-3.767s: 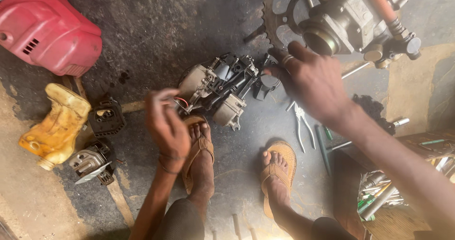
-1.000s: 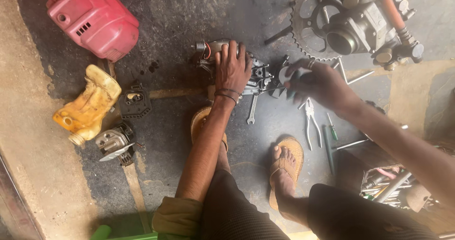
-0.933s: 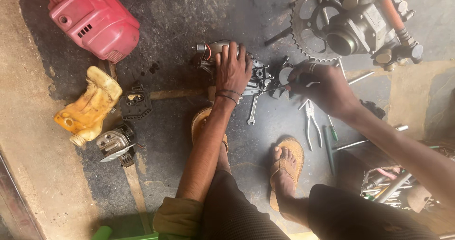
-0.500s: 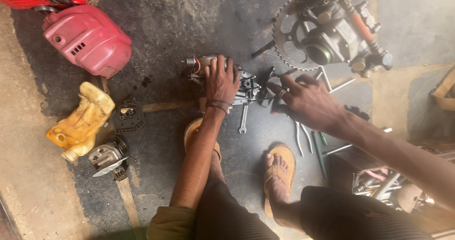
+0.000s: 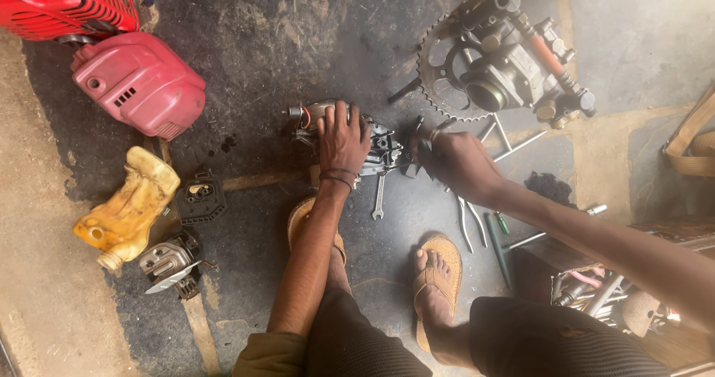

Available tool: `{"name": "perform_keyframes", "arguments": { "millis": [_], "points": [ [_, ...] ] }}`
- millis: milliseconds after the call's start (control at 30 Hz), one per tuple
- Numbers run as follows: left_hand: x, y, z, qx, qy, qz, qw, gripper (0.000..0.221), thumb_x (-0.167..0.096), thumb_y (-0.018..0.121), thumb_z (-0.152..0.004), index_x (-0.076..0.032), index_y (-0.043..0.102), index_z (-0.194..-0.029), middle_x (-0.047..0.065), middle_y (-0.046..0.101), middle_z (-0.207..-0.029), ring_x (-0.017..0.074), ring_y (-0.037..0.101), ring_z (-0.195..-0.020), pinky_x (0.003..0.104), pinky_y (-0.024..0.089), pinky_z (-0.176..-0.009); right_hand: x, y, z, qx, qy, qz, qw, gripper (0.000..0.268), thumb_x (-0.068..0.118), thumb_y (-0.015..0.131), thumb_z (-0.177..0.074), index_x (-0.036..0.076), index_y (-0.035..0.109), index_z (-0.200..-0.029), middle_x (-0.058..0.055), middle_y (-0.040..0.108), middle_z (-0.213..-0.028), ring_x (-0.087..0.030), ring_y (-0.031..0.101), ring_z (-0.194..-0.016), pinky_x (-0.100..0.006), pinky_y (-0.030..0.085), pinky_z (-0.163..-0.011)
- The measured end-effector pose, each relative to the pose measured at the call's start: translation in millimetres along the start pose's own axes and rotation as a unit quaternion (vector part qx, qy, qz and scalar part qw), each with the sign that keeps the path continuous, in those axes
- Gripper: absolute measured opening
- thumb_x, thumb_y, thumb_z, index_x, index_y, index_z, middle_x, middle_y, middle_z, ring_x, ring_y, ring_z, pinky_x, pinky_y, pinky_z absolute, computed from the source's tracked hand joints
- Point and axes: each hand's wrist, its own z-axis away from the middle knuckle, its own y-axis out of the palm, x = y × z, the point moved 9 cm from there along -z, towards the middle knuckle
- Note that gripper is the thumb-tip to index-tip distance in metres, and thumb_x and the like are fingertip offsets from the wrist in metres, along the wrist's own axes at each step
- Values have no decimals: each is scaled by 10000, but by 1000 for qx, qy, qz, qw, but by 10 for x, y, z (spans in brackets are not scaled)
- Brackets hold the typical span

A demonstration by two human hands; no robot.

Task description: The person works on a small engine placed on the floor, using a screwdriver and wrench to remove and adjust components. They manipulate the engine casing and internal parts, occasionally repositioning the engine and tools while continuing the repair.

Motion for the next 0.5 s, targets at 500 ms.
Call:
{"name": "perform_keyframes", "arguments": {
  "millis": [500],
  "points": [
    [8,22,41,6,2,8,1000,422,-316,635,-986,-5,615,-1270,142,537,-1193,278,524,-1139,475,442,-952,416,486,181,-60,-476,575,663,77,229,759,-900,165,726,-925,33,618,-924,-98,653,-880,-262,608,-885]
  ]
}}
